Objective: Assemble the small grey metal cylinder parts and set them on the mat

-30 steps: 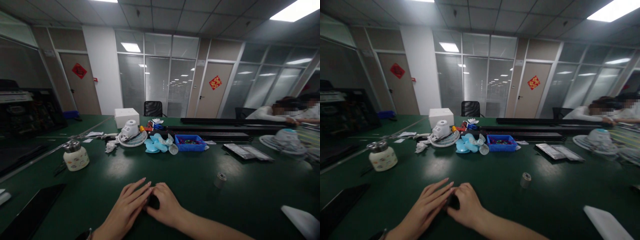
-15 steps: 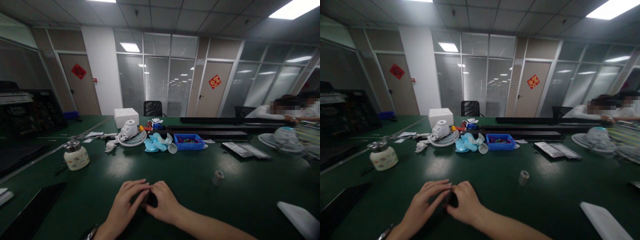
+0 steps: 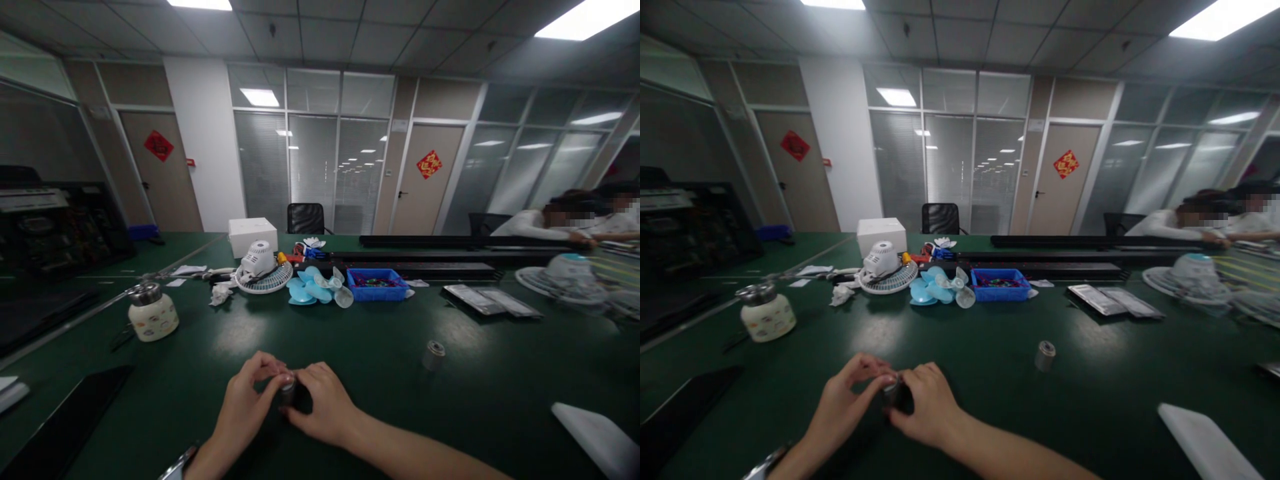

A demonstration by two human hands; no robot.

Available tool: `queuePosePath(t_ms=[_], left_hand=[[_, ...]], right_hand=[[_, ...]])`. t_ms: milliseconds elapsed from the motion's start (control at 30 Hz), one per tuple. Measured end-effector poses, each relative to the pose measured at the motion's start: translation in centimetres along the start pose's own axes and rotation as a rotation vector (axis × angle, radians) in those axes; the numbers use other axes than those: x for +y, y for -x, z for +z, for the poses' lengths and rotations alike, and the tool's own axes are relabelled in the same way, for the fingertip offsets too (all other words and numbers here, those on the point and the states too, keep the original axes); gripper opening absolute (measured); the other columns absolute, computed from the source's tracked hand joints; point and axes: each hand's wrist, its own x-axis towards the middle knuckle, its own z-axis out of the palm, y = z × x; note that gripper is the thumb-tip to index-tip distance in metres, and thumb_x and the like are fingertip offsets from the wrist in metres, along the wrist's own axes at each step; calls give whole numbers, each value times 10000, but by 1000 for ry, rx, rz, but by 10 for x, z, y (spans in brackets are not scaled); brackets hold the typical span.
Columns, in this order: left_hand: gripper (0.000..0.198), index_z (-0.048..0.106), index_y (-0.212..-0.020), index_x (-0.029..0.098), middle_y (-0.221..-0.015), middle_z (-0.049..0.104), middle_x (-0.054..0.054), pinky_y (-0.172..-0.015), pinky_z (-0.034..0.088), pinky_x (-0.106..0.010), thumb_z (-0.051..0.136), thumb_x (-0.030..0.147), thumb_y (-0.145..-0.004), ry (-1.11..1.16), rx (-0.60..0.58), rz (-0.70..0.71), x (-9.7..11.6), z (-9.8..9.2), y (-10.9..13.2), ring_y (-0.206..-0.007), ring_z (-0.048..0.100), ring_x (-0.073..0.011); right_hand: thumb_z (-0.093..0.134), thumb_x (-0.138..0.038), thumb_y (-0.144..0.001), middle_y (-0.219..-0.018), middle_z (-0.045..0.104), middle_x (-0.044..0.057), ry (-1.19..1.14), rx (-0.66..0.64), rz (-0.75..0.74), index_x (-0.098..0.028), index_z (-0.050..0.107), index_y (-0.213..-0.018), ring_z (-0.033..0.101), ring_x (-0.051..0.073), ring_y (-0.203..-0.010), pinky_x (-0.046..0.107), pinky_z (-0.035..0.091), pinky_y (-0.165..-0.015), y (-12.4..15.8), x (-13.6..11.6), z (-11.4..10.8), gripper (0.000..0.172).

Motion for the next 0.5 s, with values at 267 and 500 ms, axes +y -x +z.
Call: queuePosePath(t_ms=[267,500], left_hand=[[215,436,-718,224,-795,711,-21,-741,556,-319,618,315,-789,111,123,1,10,-9,-11,-776,698,-184],[228,470,-728,214,-780,710,-11,-731,540,-323,629,370,-779,9,-51,-110,-29,-29,-16,-812,699,-203]], right_hand=[[683,-419,-733,-972,658,59,3,-9,21,-206,600,-1099,583,214,-908,348,404,-837,-1,0,0,431],[705,-505,-714,-1133,644,44,-47,2,8,-270,409,-1334,583,230,-1018,369,392,-910,0,-7,-10,727]])
